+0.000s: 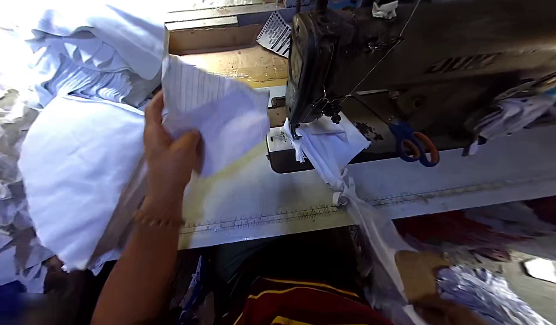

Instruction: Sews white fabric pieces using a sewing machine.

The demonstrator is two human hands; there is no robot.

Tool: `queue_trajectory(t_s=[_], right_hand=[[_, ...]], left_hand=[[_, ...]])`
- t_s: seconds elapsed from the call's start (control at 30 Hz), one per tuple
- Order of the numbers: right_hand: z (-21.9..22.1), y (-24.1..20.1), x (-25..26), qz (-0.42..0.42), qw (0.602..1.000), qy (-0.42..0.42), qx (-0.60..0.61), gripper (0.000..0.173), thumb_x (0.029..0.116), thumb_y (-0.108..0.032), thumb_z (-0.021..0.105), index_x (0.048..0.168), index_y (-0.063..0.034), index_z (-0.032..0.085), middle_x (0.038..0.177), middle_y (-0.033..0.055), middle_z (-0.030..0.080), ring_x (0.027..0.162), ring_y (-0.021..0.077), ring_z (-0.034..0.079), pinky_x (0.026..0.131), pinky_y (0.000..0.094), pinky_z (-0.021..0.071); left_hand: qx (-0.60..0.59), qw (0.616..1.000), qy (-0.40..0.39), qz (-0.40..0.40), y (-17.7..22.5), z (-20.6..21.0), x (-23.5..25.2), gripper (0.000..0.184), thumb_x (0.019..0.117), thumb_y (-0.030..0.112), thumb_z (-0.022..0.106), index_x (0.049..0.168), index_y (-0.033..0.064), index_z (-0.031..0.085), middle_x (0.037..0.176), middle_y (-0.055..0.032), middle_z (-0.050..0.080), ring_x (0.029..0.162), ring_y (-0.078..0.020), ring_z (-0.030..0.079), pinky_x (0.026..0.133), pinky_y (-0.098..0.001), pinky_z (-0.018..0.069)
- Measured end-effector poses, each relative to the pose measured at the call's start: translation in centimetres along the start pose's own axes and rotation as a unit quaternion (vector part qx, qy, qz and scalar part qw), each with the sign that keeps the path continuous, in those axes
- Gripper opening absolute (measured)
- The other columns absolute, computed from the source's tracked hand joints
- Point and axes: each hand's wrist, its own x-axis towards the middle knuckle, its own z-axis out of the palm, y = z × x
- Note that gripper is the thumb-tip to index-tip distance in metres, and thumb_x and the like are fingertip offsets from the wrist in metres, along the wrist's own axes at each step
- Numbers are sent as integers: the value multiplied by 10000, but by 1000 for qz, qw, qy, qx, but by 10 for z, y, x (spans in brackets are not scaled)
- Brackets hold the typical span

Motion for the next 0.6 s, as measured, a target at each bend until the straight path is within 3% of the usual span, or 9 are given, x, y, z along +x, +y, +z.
queue_trajectory(t_s=[0.07,0.13,0.2,0.27,0.37,0.47,0.53,0.57,0.6], right_hand=[[-25,-59,53,-100,993,30,51,271,992,-212,621,1033,40,715,898,109,721,776,131,674,729,355,576],[-34,-129,101,-233,965,123,-11,311,977,-358,622,1007,-71,736,913,8,727,803,41,671,728,255,582],[-28,-180,144,-283,930,196,-128,523,929,-474,658,1191,-26,716,1101,159,711,990,296,683,820,499,574],[-15,-200,184,-296,899,243,-214,730,910,-577,616,1349,5,637,1250,268,654,1144,490,616,867,676,491],[-7,-198,209,-301,874,315,-215,441,1003,-285,534,1297,14,672,1103,275,693,1030,477,669,849,614,535],[-28,-195,177,-193,930,247,-190,396,1013,-166,582,1365,15,613,1093,261,710,940,444,709,796,628,557],[-24,-190,155,-183,932,242,-197,327,964,-164,598,1213,30,682,998,242,723,869,440,717,706,635,558],[-14,-187,152,-202,915,275,-215,304,922,-169,587,1104,37,717,936,234,722,826,432,724,653,606,565],[-5,-188,150,-216,906,291,-219,284,907,-167,579,1031,45,721,891,229,711,795,423,721,629,583,568]], left_hand=[[-15,1000,10,3,-12,29,52,827,805,-87,603,1559,1,275,1475,-186,494,1208,-156,612,969,-337,559],[-59,997,11,-53,-33,73,103,818,798,-106,621,1541,-2,295,1408,-240,537,1149,-274,638,904,-447,578],[-78,993,-33,-77,-56,113,139,956,825,-42,685,1609,14,139,1458,-292,500,1243,-352,605,987,-504,547],[-45,993,-83,-71,-61,131,158,1063,898,179,766,1629,-5,18,1567,-312,374,1427,-371,454,1167,-500,407],[142,983,-113,-16,-40,117,159,756,949,305,703,1540,-47,389,1565,-316,385,1466,-473,350,1180,-623,308],[323,929,-172,59,6,86,104,288,973,147,610,1198,-13,692,1251,-287,638,1207,-484,589,982,-669,467],[338,888,-274,150,37,72,28,142,955,104,634,1008,20,736,941,-184,725,898,-369,711,756,-584,560],[296,873,-320,219,45,77,-9,116,926,81,660,990,57,753,915,-105,743,867,-271,728,744,-494,588],[232,857,-359,287,47,91,-42,219,902,47,636,1081,79,758,1014,-74,757,975,-227,728,837,-429,596]])
